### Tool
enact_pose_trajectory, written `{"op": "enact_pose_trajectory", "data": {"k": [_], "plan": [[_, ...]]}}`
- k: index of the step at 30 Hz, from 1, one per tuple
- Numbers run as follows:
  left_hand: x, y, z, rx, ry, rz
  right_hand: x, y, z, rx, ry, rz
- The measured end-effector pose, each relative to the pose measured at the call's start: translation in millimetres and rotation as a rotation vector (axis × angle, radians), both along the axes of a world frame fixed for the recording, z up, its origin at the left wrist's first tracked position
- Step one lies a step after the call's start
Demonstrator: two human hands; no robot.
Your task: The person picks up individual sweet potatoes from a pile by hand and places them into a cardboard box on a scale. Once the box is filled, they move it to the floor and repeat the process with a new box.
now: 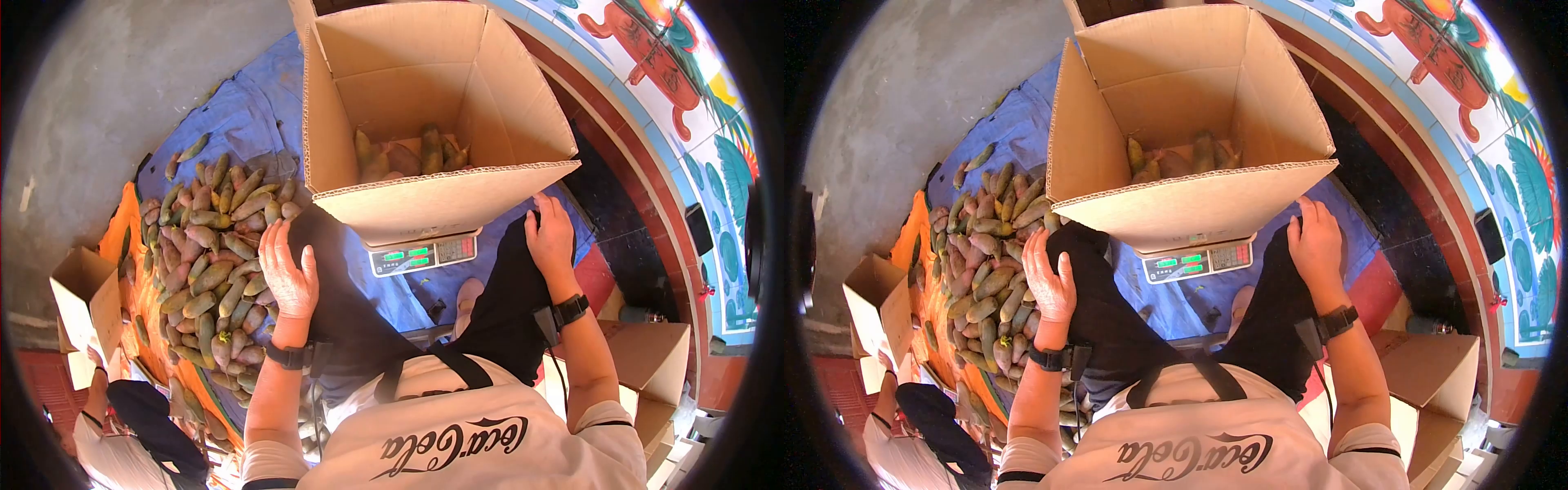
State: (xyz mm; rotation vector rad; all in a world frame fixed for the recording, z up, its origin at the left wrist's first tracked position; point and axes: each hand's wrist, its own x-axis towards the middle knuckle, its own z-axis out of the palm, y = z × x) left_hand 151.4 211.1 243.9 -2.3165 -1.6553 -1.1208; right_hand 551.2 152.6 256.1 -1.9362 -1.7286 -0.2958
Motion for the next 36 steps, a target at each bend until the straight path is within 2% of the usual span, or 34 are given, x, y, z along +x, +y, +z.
{"op": "enact_pose_trajectory", "data": {"k": [36], "plan": [[2.1,0.4,1.8,0.022,0.033,-0.007,0.7,2.7,-3.6,0.046,0.043,0.017]]}}
